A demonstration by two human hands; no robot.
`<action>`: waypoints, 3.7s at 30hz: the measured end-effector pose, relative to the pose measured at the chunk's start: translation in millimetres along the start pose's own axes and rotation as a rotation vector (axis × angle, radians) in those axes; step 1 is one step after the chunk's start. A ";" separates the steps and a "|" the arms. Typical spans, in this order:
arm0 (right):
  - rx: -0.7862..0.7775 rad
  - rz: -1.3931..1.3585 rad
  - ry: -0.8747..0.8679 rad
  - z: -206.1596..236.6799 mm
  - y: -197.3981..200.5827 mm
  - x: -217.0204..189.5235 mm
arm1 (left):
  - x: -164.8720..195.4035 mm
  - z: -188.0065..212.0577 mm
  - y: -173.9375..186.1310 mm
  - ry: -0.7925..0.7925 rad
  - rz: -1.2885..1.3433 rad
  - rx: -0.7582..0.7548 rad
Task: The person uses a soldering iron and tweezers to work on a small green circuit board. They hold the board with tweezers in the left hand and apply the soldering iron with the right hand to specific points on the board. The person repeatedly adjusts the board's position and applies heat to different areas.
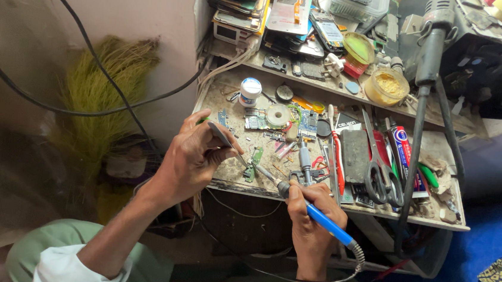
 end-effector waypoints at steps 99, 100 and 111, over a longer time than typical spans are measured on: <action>0.034 -0.011 -0.002 2.9 -2.2 7.0 | 0.3 1.3 -0.5 0.000 0.008 0.007; 0.035 -0.019 -0.011 3.5 -2.0 7.2 | 0.1 1.3 -0.5 -0.002 0.008 0.008; 0.041 -0.001 -0.008 2.0 -0.4 9.9 | 0.9 0.8 -0.5 -0.003 -0.003 0.004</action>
Point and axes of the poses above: each hand's wrist, its own z-axis away from the middle knuckle, its own y-axis out of the back of the hand, x = y × z, the point moved 1 cm from there along -z, towards the middle knuckle, and after that the axes turned 8 degrees about -y, right-handed, at the moved point
